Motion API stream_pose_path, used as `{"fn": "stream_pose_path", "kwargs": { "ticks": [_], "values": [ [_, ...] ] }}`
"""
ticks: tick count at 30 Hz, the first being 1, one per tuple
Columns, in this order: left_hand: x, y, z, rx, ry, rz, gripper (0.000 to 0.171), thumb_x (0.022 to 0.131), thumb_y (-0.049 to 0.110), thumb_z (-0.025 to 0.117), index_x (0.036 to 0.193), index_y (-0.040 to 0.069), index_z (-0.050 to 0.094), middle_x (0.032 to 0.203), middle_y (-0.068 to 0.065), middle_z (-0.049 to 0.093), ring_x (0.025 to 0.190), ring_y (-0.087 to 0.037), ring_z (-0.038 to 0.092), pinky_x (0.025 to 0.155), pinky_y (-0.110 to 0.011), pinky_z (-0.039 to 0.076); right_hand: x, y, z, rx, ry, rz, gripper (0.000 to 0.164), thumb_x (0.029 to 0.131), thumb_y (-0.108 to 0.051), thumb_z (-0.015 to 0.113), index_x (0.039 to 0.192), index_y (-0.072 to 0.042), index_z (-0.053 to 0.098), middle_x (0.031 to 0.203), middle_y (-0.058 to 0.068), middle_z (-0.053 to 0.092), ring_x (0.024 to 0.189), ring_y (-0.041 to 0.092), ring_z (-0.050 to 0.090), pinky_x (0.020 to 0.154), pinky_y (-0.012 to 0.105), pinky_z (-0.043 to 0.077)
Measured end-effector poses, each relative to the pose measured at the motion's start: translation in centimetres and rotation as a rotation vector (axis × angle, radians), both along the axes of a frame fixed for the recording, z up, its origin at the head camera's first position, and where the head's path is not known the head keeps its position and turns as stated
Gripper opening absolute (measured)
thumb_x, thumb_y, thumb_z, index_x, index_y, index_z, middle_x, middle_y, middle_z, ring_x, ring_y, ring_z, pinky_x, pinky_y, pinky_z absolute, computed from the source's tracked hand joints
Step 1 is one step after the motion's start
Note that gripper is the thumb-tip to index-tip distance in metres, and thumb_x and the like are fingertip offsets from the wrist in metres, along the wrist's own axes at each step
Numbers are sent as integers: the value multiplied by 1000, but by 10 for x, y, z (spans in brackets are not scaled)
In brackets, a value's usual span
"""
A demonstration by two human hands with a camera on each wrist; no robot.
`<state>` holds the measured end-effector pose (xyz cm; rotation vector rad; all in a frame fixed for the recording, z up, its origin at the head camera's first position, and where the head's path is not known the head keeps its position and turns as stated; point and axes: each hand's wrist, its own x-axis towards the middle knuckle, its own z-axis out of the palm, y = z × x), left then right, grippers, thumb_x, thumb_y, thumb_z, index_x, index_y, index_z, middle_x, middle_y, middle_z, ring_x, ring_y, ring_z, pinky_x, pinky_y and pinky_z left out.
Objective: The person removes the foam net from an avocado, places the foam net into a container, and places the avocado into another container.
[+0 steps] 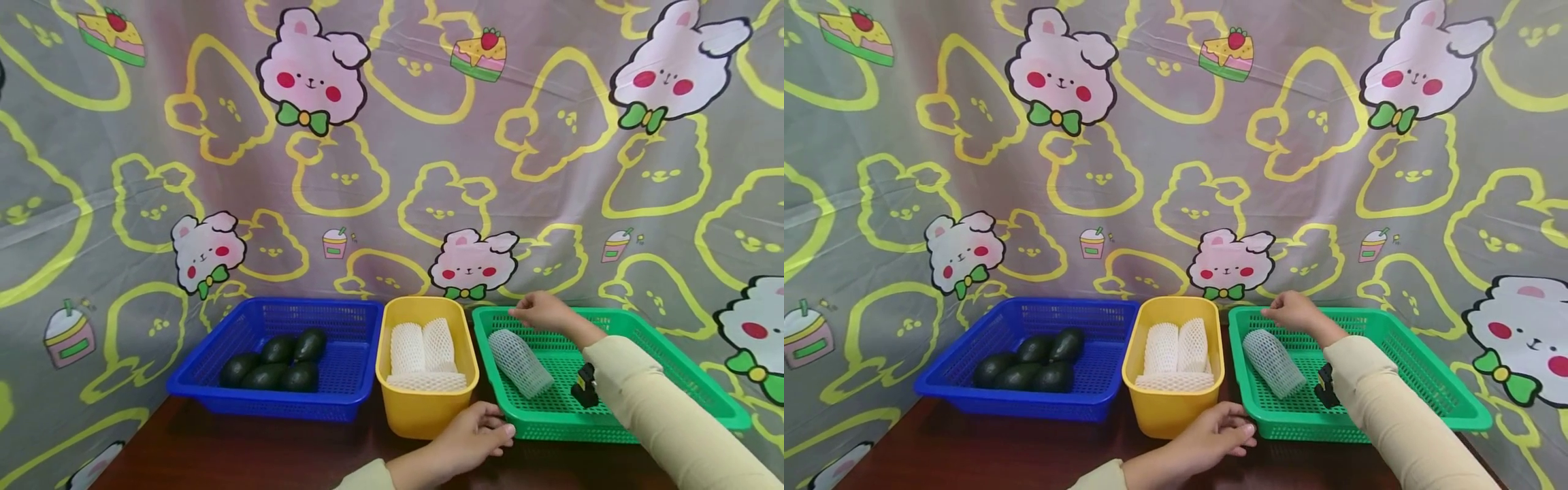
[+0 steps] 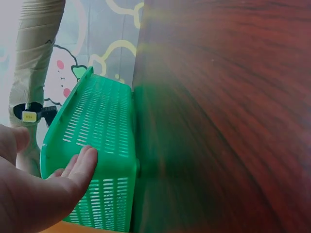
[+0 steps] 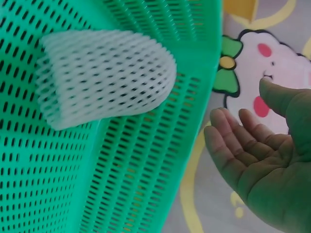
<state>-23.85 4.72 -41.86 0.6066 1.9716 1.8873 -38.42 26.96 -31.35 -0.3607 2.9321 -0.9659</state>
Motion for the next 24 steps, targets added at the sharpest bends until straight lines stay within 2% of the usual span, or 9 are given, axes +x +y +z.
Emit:
{"fn": "stream_pose_path", "kwargs": {
  "ticks": [6,9,12,15,17,19,20,22,24],
  "values": [
    [-2,7,-2,151,-67,-16,14,102,12,50,106,-1,51,101,-17,65,97,-37,66,80,-41,55,-12,1,-9,118,76,22,33,92,-25,67,100,7,62,92,15,64,81,27,59,67,41,51],
    [-3,10,-3,175,-101,-10,14,103,13,47,103,0,51,100,-18,66,97,-37,66,80,-42,55,-16,3,-12,185,96,58,36,88,-24,72,98,9,64,96,20,65,86,33,61,73,47,52],
    [-5,13,-3,169,-132,2,16,104,15,45,102,1,51,99,-17,66,96,-35,67,79,-41,56,-20,4,-15,251,76,69,44,85,-28,76,101,11,64,100,22,65,92,38,61,77,50,52],
    [-6,15,-2,178,-146,1,16,105,14,43,100,1,51,99,-20,66,97,-36,67,80,-42,55,-26,5,-20,296,9,72,39,84,-31,77,81,4,61,75,8,57,68,23,55,61,36,48],
    [-6,16,-2,186,-151,-6,17,105,13,42,99,0,51,100,-22,66,97,-37,66,81,-43,55,-29,5,-23,317,-26,88,41,84,-31,76,64,-6,50,61,-2,39,54,13,36,51,27,34],
    [-6,17,-1,190,-158,-12,17,105,13,41,98,0,50,100,-23,66,98,-37,66,81,-43,55,-31,4,-28,324,-68,102,52,85,-31,76,57,-15,35,58,-5,20,53,10,16,51,27,19],
    [-6,18,-2,192,-161,-13,17,105,13,41,98,0,50,99,-23,67,98,-38,66,81,-43,55,-32,4,-30,327,-78,108,56,85,-31,76,56,-17,30,57,-6,17,53,9,13,51,26,17],
    [-6,19,-2,192,-169,-10,17,105,13,41,97,0,50,99,-23,67,97,-38,67,80,-43,55,-32,3,-34,337,-107,112,58,85,-32,76,56,-18,28,57,-6,16,53,8,11,51,25,16],
    [-6,20,-3,187,-176,-6,17,105,13,41,96,1,50,98,-23,67,96,-37,67,80,-42,55,-32,1,-37,349,-143,95,53,84,-33,77,60,-16,33,60,-5,21,55,10,17,52,26,20]
  ]
}}
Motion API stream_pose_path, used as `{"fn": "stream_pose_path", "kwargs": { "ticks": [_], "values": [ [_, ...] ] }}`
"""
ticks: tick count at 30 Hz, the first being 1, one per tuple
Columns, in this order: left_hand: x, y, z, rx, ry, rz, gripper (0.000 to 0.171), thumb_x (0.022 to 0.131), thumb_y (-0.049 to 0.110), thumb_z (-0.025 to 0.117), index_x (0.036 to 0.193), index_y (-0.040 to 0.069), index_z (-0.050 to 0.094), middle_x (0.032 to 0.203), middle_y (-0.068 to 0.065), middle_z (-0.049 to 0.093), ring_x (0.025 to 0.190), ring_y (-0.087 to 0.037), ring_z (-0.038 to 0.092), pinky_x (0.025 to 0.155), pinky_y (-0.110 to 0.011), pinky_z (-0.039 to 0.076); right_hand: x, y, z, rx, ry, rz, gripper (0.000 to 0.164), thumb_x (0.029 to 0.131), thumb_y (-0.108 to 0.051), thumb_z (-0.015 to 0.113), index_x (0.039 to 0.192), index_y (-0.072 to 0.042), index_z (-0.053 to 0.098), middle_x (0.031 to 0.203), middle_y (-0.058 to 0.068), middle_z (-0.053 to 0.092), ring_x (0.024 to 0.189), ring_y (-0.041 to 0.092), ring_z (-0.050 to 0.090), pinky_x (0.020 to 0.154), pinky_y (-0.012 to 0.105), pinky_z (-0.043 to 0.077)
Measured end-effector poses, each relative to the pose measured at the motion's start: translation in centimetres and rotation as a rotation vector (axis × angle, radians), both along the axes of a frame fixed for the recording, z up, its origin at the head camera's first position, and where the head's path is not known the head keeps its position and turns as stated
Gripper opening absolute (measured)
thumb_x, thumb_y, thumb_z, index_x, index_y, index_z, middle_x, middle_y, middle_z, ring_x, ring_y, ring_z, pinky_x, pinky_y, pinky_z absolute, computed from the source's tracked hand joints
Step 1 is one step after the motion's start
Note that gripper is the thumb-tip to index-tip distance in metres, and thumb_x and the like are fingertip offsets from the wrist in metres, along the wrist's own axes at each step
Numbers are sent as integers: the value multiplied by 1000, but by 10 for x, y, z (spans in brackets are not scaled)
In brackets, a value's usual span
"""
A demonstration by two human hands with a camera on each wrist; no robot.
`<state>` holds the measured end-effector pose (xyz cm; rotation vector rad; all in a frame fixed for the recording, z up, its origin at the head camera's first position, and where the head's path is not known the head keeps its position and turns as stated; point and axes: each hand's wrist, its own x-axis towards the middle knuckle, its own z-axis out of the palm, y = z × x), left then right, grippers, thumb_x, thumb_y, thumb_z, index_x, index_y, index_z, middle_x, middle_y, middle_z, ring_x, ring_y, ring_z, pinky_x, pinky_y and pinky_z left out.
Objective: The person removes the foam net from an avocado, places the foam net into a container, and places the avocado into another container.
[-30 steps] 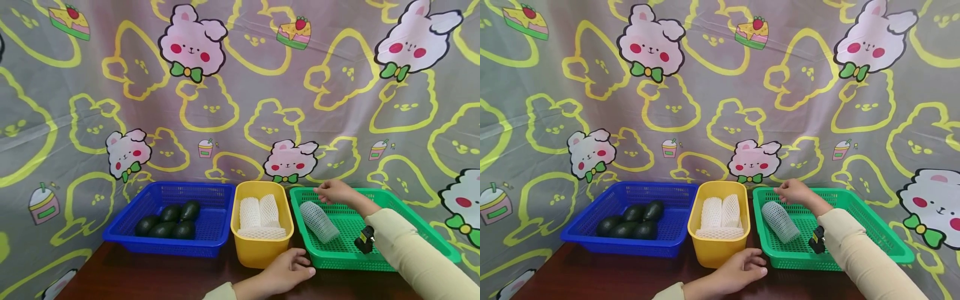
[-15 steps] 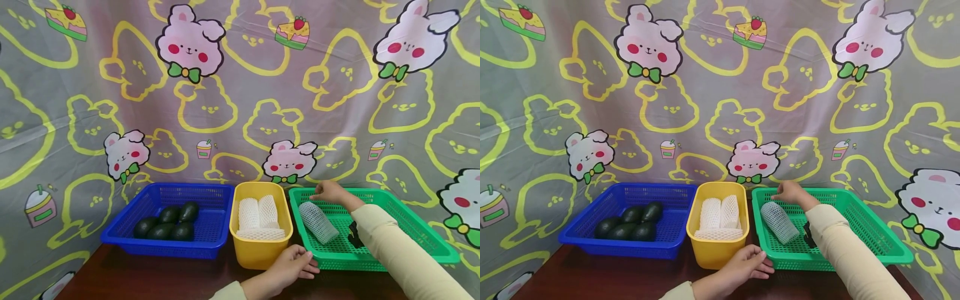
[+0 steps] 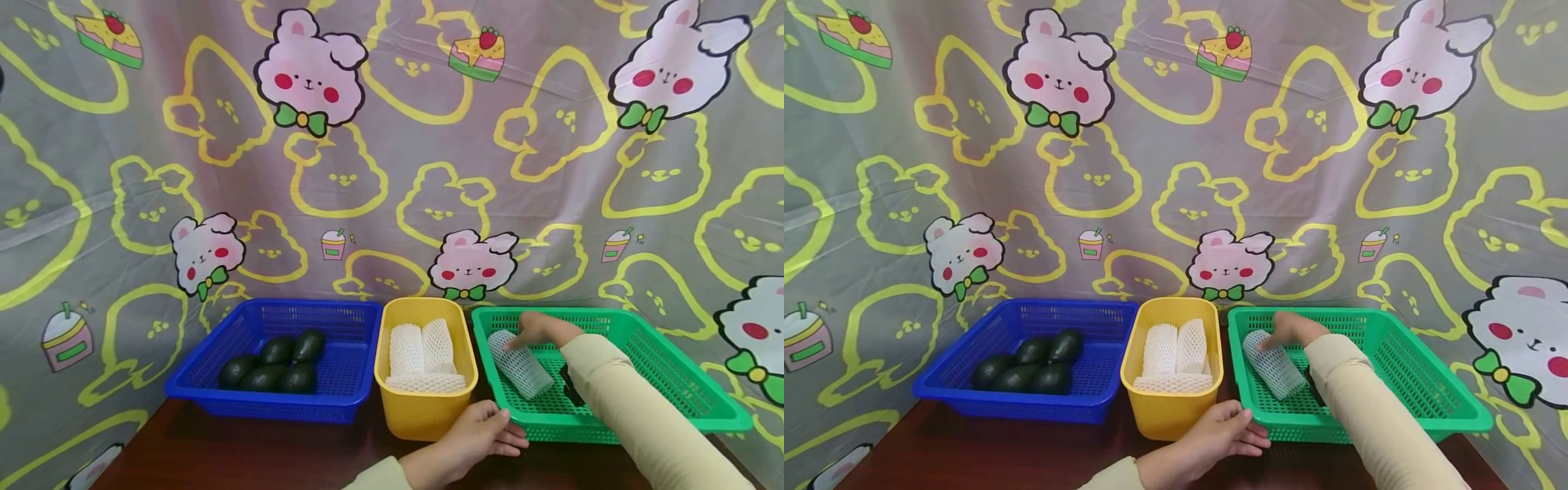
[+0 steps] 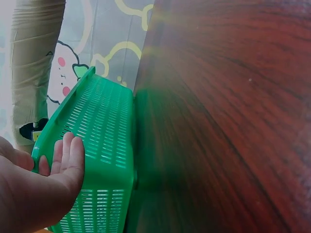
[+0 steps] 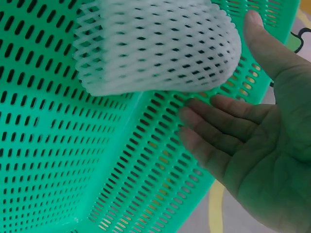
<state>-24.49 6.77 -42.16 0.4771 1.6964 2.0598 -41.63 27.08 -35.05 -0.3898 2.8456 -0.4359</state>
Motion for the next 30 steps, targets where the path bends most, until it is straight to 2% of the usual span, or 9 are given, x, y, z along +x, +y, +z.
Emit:
{"fn": "stream_pose_path", "kwargs": {
  "ticks": [3,4,6,8,11,15,20,24,30],
  "values": [
    [-1,1,0,-5,-6,3,17,105,12,41,95,1,50,99,-24,67,96,-37,67,80,-43,55,1,-3,-2,36,-37,-40,45,81,-37,78,75,-5,48,70,1,40,63,15,37,57,29,38],
    [-1,1,0,-11,-7,3,17,105,13,41,95,1,49,99,-24,67,95,-36,67,80,-43,55,2,-4,-3,49,-51,-55,47,81,-39,79,85,0,52,76,4,47,69,18,45,62,33,44],
    [-1,1,0,-15,-8,0,17,105,12,42,95,1,49,99,-24,67,96,-36,67,80,-43,55,3,-7,-4,61,-71,-74,63,79,-40,80,107,10,53,96,16,57,86,28,56,75,43,51],
    [-1,1,1,-18,-10,-2,17,105,12,42,94,1,50,99,-24,67,96,-36,67,80,-42,55,4,-9,-6,59,-97,-88,80,78,-41,80,123,16,46,114,28,55,99,38,59,82,50,51],
    [-1,1,2,-22,-11,-6,17,105,12,42,94,1,50,98,-24,68,96,-35,67,80,-41,55,4,-13,-9,50,-127,-105,94,78,-39,82,134,20,34,130,38,44,109,47,54,83,54,51],
    [-1,0,3,-32,-9,0,16,104,11,42,93,2,50,98,-23,68,95,-35,68,79,-40,56,2,-18,-12,68,-128,-116,94,77,-38,83,134,20,35,130,37,45,109,46,55,79,52,53],
    [-2,0,3,-34,-4,1,16,104,11,42,93,2,50,99,-25,68,95,-35,68,79,-39,56,-3,-22,-17,138,-112,-114,79,78,-41,81,122,16,47,113,26,57,98,38,61,75,48,55],
    [-3,-1,3,-42,-11,2,16,104,11,42,93,2,50,99,-24,68,95,-35,68,79,-40,56,-4,-25,-18,217,-87,-104,70,81,-44,77,115,12,54,108,22,60,100,37,60,86,50,50],
    [-4,-1,2,-50,-20,-5,17,105,11,42,92,3,50,99,-23,68,96,-35,68,79,-39,56,0,-31,-18,236,-100,-105,69,83,-39,75,121,14,53,120,27,57,114,43,53,95,54,43]
  ]
}}
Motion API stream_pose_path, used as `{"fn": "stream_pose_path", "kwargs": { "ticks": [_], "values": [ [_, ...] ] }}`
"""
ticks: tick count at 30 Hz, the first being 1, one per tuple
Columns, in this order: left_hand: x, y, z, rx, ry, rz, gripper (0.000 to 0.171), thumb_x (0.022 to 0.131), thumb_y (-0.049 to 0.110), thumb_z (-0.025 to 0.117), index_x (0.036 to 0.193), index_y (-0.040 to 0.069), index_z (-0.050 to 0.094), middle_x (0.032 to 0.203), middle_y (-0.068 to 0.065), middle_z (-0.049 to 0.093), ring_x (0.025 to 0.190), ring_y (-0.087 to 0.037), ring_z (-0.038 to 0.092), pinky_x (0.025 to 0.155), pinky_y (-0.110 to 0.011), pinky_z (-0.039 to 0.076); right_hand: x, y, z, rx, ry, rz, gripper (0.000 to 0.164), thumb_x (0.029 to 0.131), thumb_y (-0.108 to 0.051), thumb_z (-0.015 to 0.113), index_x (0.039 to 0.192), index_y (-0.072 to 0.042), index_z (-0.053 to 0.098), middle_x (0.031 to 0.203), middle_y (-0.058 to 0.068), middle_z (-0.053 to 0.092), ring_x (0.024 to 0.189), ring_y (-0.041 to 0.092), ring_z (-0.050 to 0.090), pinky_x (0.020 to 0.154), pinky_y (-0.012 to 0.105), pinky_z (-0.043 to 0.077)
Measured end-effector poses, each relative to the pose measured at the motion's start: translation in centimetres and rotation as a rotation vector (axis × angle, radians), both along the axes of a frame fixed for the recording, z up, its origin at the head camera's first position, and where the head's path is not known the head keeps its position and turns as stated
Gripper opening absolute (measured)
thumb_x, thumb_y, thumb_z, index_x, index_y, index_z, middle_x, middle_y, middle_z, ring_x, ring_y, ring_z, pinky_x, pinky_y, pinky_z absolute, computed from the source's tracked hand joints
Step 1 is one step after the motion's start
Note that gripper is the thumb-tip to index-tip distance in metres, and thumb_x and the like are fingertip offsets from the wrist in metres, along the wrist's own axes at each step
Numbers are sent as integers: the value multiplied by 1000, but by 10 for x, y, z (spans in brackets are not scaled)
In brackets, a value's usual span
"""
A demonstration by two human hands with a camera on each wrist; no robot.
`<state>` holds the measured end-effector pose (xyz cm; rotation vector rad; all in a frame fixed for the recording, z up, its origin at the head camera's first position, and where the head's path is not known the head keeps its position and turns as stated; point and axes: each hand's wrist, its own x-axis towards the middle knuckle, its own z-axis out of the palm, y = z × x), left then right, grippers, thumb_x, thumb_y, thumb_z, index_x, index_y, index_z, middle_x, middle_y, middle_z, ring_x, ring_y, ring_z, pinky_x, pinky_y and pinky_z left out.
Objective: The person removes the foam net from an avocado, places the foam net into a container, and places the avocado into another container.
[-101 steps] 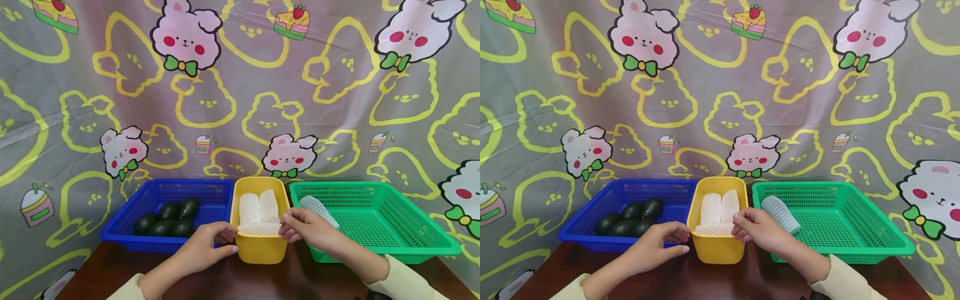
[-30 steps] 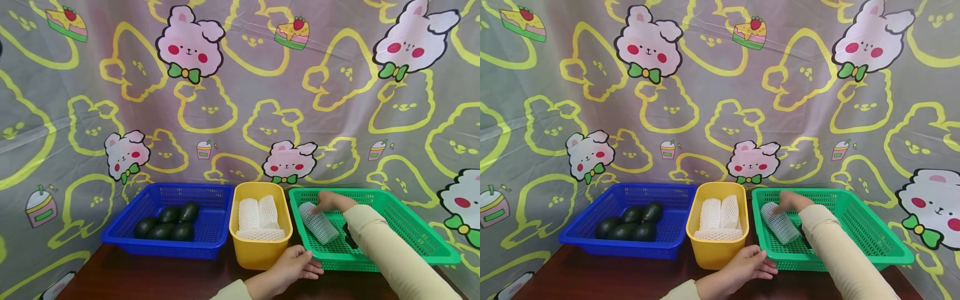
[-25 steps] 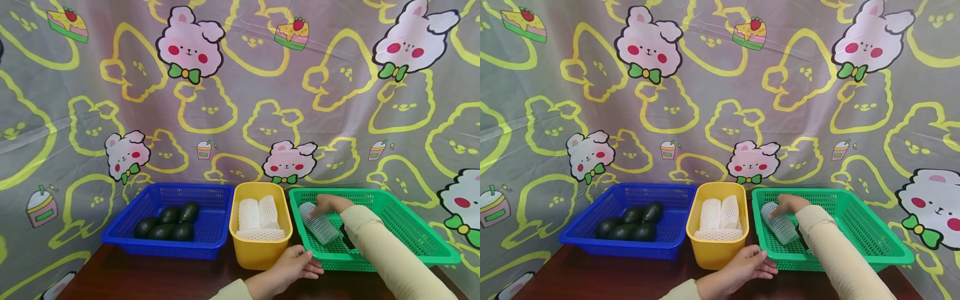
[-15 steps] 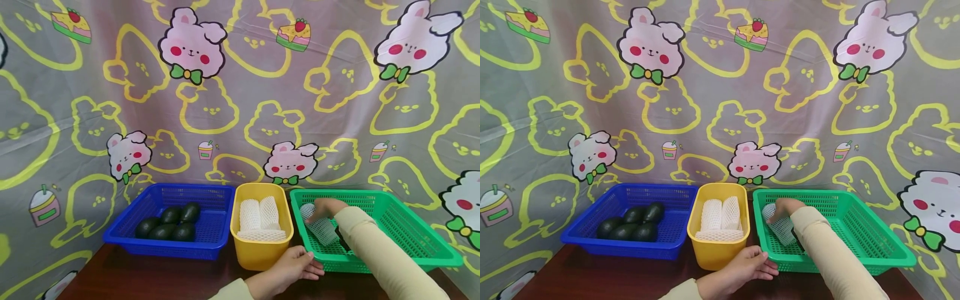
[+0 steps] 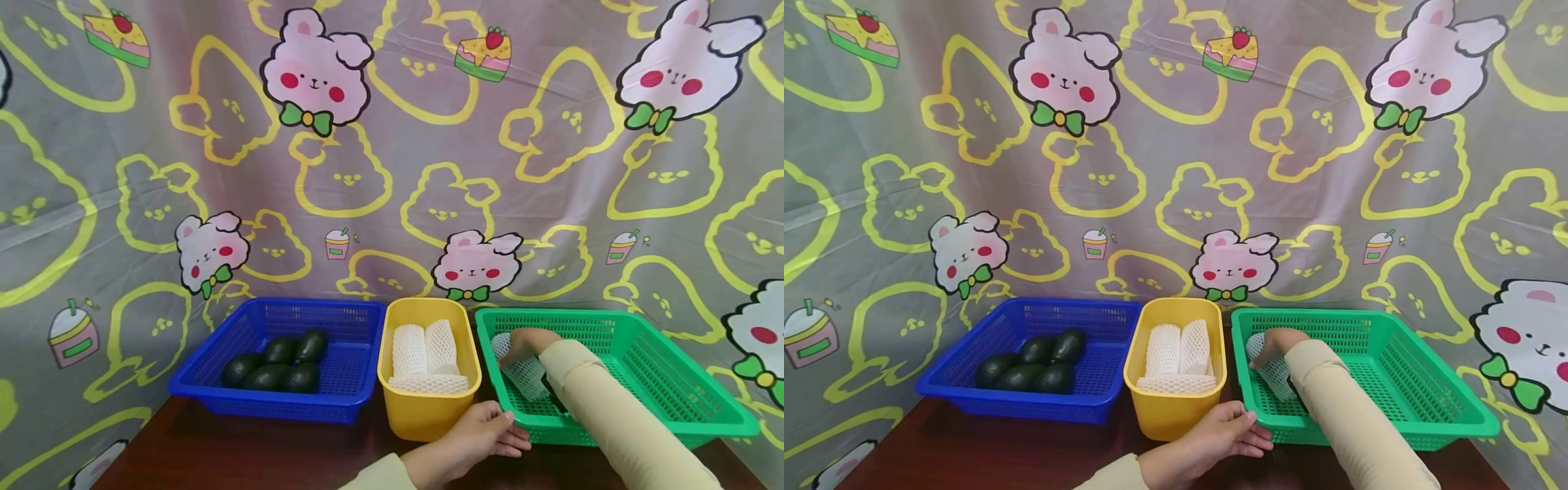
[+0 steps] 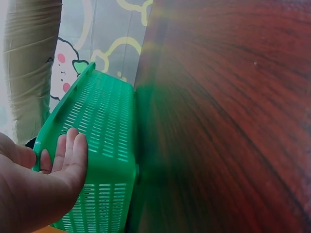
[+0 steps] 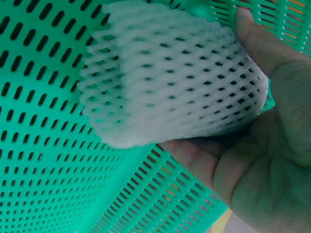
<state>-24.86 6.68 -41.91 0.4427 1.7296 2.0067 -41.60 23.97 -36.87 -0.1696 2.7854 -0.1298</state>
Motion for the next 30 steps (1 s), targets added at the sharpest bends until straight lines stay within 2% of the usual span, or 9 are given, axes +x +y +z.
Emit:
{"fn": "stream_pose_path", "kwargs": {
  "ticks": [10,16,23,30],
  "values": [
    [0,0,-2,-2,15,-4,18,105,11,41,93,2,51,100,-23,68,96,-36,67,79,-40,56,3,-3,-1,-39,-7,7,60,81,-30,76,116,13,55,115,25,59,110,41,55,93,53,45],
    [0,1,-3,-8,17,2,18,105,11,41,93,2,51,100,-24,68,96,-37,67,79,-40,56,2,-3,-1,-43,-15,15,60,81,-27,76,120,14,53,119,27,57,114,43,52,96,55,42],
    [-1,1,0,-5,8,2,17,104,11,43,92,3,51,98,-22,69,94,-33,68,78,-38,56,3,0,9,-33,-17,31,57,79,-21,76,119,14,53,117,26,57,111,41,54,95,54,43],
    [-1,0,1,-12,7,-4,17,104,12,43,93,2,52,99,-24,68,94,-33,68,78,-38,56,4,6,24,-35,-20,55,61,81,-25,74,122,14,51,115,25,57,105,38,55,90,52,46]
  ]
}}
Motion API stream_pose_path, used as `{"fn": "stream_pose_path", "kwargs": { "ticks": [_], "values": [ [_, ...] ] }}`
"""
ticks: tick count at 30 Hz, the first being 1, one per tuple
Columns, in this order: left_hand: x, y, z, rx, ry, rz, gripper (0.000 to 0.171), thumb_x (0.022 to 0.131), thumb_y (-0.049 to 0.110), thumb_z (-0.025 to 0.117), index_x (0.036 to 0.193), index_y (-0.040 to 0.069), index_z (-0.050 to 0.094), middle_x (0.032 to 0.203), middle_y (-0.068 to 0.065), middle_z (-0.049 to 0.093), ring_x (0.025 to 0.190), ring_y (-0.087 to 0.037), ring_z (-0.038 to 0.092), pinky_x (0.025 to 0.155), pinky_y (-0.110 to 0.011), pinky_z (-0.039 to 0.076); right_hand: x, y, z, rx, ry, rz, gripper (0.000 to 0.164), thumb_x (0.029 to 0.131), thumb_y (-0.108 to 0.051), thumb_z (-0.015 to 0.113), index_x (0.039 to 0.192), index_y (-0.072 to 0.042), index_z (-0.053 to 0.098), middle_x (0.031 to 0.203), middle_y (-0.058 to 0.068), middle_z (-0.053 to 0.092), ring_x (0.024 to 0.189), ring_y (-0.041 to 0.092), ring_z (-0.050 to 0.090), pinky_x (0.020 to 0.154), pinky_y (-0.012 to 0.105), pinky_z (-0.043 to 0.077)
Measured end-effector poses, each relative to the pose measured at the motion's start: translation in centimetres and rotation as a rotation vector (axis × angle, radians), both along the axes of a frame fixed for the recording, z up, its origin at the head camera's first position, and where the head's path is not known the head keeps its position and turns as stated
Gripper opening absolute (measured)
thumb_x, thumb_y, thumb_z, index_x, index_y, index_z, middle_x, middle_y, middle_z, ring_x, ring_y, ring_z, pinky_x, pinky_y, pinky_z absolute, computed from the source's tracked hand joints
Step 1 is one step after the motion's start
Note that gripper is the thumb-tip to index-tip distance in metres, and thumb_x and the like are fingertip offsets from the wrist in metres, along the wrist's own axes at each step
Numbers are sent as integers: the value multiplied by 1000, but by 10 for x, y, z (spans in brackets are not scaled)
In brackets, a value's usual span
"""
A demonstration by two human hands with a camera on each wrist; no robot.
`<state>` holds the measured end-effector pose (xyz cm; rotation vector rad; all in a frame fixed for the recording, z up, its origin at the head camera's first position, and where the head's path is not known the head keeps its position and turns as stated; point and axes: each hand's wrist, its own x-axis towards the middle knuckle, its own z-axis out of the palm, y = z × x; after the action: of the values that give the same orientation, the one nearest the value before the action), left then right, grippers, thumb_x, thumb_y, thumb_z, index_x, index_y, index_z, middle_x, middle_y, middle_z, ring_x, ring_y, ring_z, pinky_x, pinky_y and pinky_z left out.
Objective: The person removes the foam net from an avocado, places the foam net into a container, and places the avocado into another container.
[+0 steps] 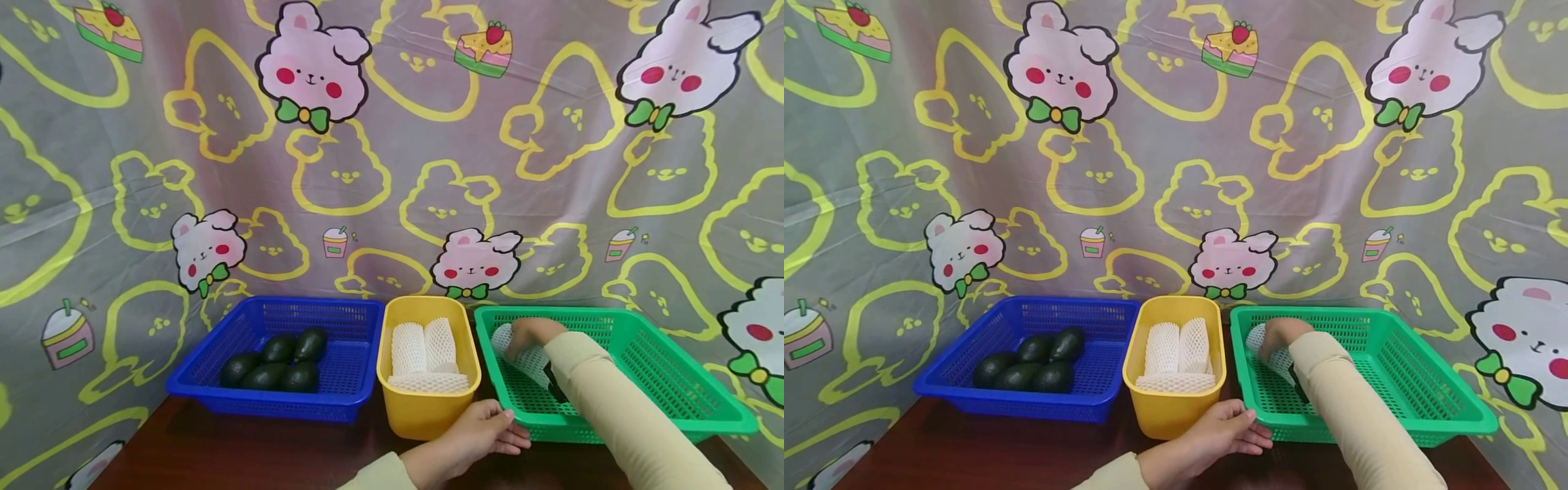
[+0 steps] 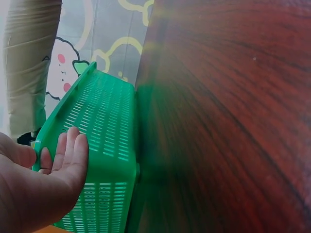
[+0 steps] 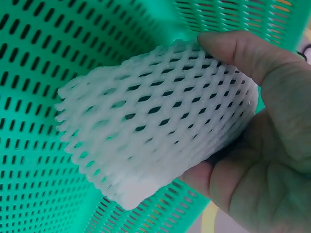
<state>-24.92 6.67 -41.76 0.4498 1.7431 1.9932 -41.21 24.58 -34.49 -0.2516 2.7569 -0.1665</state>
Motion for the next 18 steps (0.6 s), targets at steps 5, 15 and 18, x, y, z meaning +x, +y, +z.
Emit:
{"fn": "stream_pose_path", "kwargs": {
  "ticks": [5,15,18],
  "values": [
    [0,-1,1,-8,3,-8,18,104,12,43,94,1,52,100,-23,69,94,-33,68,78,-38,56,0,6,15,-54,-23,-18,56,80,-24,73,116,11,51,103,18,58,91,30,57,79,46,51],
    [-1,-1,-1,-15,49,-7,19,105,12,42,94,0,52,99,-24,69,94,-36,68,78,-39,56,12,8,39,-98,12,65,41,80,-21,74,102,5,52,89,13,55,77,24,57,65,37,50],
    [0,-2,-2,-17,51,-13,20,105,12,42,93,1,52,99,-24,68,94,-36,68,78,-39,56,22,8,43,-130,33,98,48,80,-21,74,107,7,48,90,13,53,77,25,56,65,37,50]
  ]
}}
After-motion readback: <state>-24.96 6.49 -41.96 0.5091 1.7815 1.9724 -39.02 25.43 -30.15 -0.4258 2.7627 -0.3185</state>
